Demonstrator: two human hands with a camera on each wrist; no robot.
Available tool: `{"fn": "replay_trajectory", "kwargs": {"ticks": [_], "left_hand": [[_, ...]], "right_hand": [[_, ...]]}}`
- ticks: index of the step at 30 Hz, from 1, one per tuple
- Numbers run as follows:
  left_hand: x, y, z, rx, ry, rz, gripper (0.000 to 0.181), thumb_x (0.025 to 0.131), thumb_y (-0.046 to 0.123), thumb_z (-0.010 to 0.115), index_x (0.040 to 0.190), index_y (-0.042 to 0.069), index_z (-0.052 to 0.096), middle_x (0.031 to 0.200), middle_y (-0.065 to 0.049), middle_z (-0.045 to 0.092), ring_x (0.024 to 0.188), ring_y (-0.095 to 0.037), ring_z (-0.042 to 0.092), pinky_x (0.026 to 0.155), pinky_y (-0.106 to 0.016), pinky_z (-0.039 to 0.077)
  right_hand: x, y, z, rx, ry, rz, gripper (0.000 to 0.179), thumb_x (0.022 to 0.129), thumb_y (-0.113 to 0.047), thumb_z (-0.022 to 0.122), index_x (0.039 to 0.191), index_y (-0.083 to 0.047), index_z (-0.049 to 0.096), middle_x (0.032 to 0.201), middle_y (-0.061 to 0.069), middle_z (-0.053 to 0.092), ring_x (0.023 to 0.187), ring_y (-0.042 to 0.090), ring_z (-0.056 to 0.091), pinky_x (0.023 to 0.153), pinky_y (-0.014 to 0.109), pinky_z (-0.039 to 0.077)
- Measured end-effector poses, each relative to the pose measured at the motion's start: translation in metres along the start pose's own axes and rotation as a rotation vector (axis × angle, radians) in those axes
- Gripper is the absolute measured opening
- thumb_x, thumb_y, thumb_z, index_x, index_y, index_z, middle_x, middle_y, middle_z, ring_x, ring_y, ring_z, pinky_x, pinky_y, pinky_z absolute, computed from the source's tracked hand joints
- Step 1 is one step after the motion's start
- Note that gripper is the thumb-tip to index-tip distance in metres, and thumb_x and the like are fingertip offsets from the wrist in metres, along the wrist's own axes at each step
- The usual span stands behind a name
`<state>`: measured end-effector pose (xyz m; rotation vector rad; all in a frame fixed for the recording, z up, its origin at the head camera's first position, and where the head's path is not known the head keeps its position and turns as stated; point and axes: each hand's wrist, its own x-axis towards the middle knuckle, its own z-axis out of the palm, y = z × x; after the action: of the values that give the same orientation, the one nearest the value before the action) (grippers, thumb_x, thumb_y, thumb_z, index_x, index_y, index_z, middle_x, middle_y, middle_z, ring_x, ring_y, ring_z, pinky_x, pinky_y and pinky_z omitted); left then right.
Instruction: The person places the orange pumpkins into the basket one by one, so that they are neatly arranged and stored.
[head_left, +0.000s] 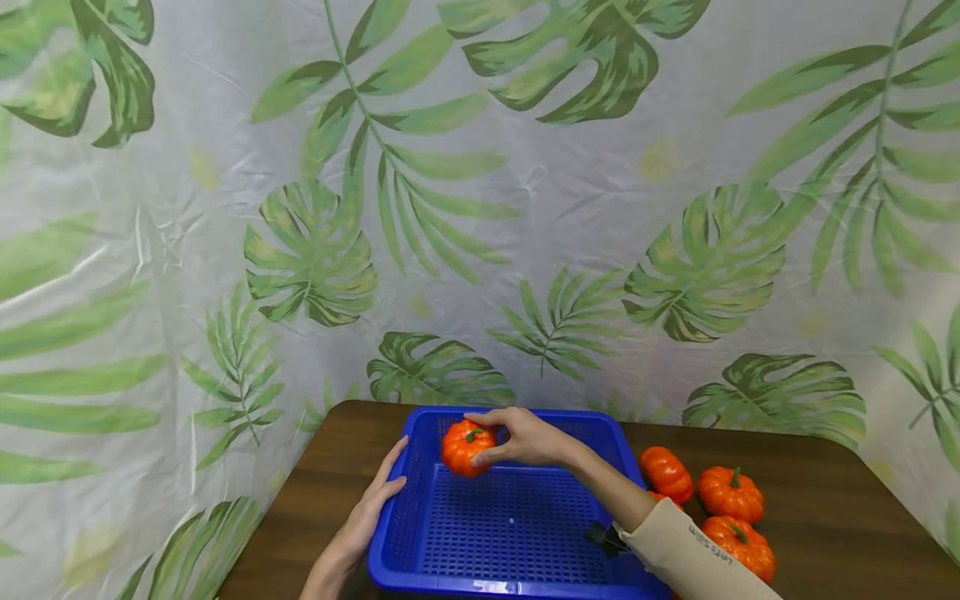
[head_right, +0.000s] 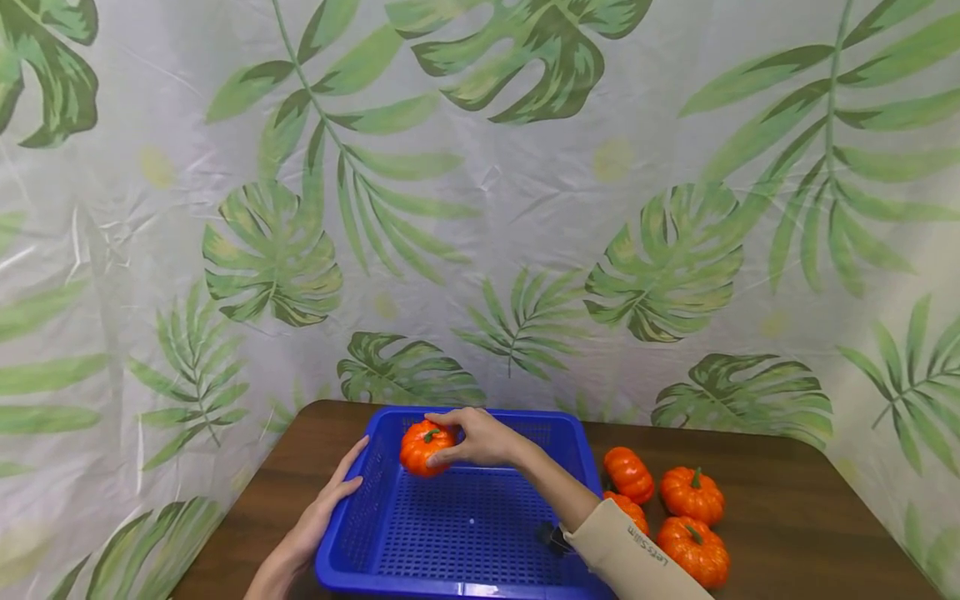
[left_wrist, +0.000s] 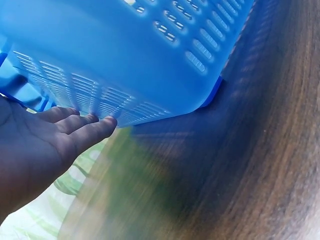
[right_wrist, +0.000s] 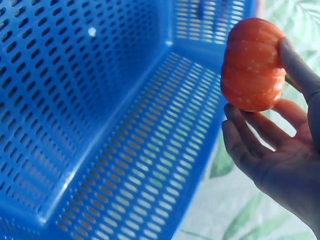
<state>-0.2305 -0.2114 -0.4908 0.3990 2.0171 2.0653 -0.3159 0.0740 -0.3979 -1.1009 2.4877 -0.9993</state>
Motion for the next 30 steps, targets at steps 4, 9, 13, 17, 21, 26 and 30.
{"fn": "replay_trajectory", "kwargs": {"ticks": [4,9,13,17,21,26,30], "left_hand": [[0.000,0.001,-0.001,-0.006,-0.013,-0.002,0.060,0.113,0.029,0.031,0.167,0.030,0.004,0.174,-0.014,0.003,0.144,-0.042,0.033,0.106,-0.041,0.041],[0.001,-0.001,-0.001,-0.016,-0.026,0.005,0.061,0.113,0.027,0.030,0.167,0.028,0.003,0.175,-0.013,0.003,0.145,-0.039,0.033,0.107,-0.040,0.042],[0.002,-0.002,-0.001,-0.018,-0.024,0.006,0.061,0.113,0.027,0.030,0.167,0.028,0.003,0.174,-0.014,0.003,0.143,-0.040,0.036,0.106,-0.039,0.044],[0.002,-0.002,-0.001,-0.019,-0.023,0.006,0.060,0.113,0.027,0.030,0.167,0.028,0.003,0.174,-0.015,0.003,0.142,-0.042,0.037,0.105,-0.040,0.044],[0.002,-0.002,-0.001,-0.014,-0.021,0.010,0.061,0.113,0.027,0.031,0.167,0.028,0.004,0.174,-0.016,0.003,0.142,-0.044,0.038,0.105,-0.041,0.044],[0.002,-0.003,-0.002,-0.022,-0.025,0.010,0.061,0.113,0.027,0.030,0.167,0.028,0.003,0.174,-0.016,0.002,0.143,-0.044,0.037,0.106,-0.041,0.044],[0.001,-0.004,-0.004,-0.034,-0.030,0.008,0.061,0.113,0.027,0.030,0.167,0.028,0.003,0.174,-0.017,0.002,0.141,-0.044,0.039,0.105,-0.043,0.045]], "right_hand": [[0.011,0.004,0.008,-0.018,-0.020,0.001,0.070,0.093,-0.026,0.078,0.152,-0.002,0.049,0.146,0.018,0.060,0.121,0.030,0.064,0.096,0.039,0.056],[0.021,0.012,0.017,-0.026,-0.044,-0.002,0.069,0.093,-0.022,0.079,0.151,0.001,0.049,0.147,0.020,0.059,0.122,0.034,0.064,0.099,0.048,0.055],[0.026,0.018,0.024,-0.046,-0.060,0.027,0.070,0.093,-0.021,0.079,0.152,0.002,0.049,0.150,0.022,0.056,0.132,0.040,0.059,0.105,0.052,0.051],[0.030,0.023,0.031,-0.040,-0.065,0.056,0.070,0.093,-0.021,0.079,0.152,0.001,0.048,0.150,0.023,0.055,0.136,0.040,0.056,0.107,0.051,0.050],[0.032,0.025,0.037,-0.031,-0.056,0.058,0.070,0.092,-0.021,0.080,0.150,0.002,0.050,0.150,0.023,0.056,0.135,0.040,0.056,0.108,0.051,0.050],[0.036,0.028,0.047,-0.050,-0.051,0.060,0.069,0.091,-0.023,0.081,0.148,0.002,0.053,0.146,0.022,0.060,0.134,0.039,0.057,0.109,0.051,0.048],[0.037,0.028,0.054,-0.099,-0.039,0.047,0.069,0.088,-0.024,0.084,0.146,0.002,0.056,0.142,0.022,0.063,0.132,0.039,0.059,0.109,0.049,0.049]]}}
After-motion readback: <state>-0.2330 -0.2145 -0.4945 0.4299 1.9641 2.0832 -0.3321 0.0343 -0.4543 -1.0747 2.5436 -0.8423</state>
